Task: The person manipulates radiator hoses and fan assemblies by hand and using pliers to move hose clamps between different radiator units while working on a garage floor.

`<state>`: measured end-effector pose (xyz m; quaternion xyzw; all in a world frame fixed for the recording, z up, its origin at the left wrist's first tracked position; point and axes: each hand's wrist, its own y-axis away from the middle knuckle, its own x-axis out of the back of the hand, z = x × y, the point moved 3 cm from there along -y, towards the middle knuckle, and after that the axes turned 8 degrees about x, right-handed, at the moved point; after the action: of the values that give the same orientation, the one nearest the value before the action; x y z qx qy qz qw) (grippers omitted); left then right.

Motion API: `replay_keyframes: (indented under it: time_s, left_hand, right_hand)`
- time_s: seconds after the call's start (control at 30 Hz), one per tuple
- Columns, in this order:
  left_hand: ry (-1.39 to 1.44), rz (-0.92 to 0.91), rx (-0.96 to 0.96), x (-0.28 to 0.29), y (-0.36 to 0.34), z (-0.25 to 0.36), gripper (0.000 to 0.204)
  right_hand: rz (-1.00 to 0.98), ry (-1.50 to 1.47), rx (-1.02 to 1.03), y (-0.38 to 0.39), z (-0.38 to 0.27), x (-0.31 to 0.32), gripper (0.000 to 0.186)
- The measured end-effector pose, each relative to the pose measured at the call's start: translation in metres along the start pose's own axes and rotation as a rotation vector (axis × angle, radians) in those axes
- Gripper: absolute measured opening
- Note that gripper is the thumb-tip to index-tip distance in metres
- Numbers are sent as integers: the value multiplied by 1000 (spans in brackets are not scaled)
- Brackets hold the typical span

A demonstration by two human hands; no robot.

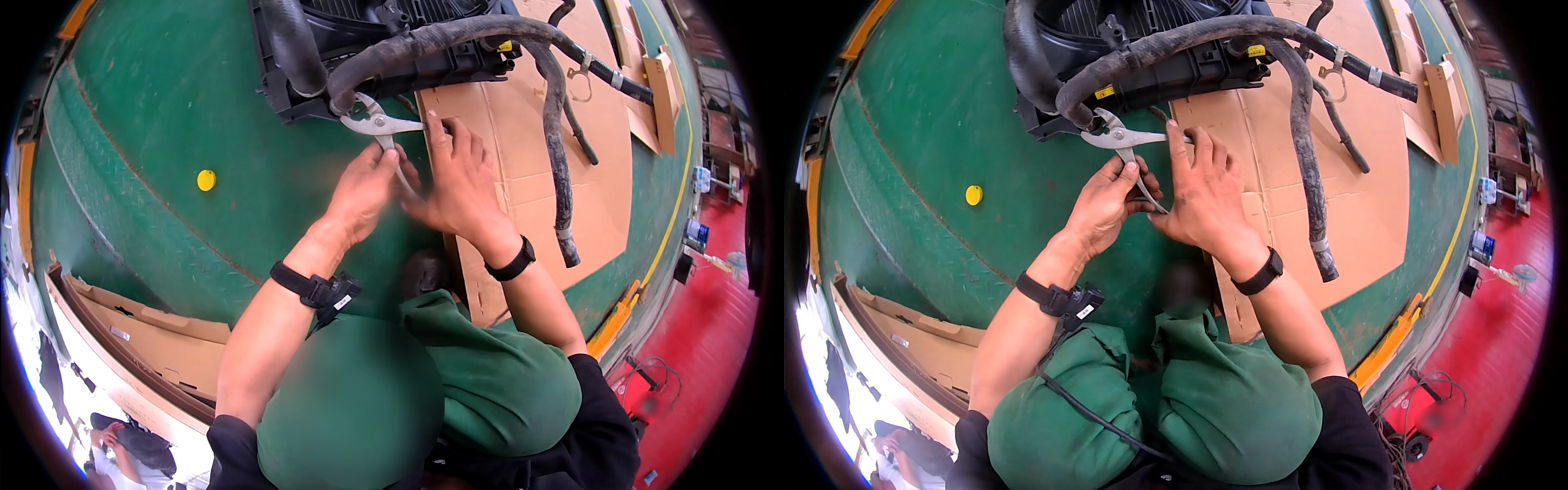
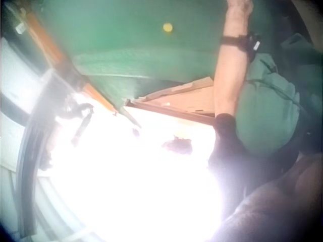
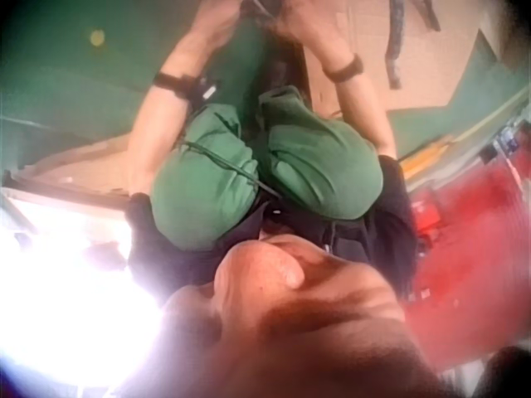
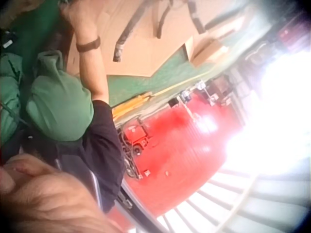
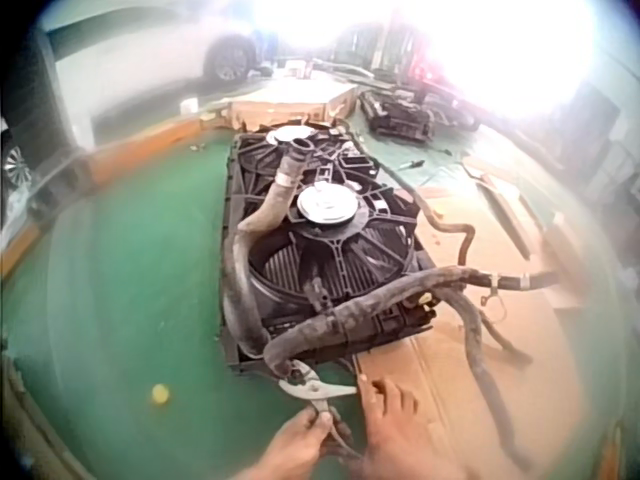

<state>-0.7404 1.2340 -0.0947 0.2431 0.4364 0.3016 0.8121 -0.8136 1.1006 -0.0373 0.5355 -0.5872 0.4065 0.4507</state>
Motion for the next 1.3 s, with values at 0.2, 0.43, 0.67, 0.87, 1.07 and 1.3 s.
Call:
replay_keyframes:
  time_s: [0.2, 0.43, 0.67, 0.87, 1.07, 1.3]
  left_hand:
    - [7, -8, -25, 0, -4, -2, 22]
    - [-27, 0, -15, 2, -5, -4, 22]
    - [-89, 17, 18, -3, -2, 1, 25]
    - [-126, 11, 49, 1, 2, 0, 30]
    - [-89, -5, 106, 3, 18, 2, 36]
    - [-56, 45, 44, 8, 10, 6, 37]
  right_hand:
    - [73, 46, 9, -1, 5, -7, 110]
    - [65, -46, -7, -2, 12, -18, 96]
    - [-20, -150, -55, 6, 15, -24, 91]
    - [-70, -174, -77, 16, 5, -20, 93]
    - [-126, -175, -81, 12, -14, 11, 92]
    - [-132, -201, -21, 9, -11, 3, 90]
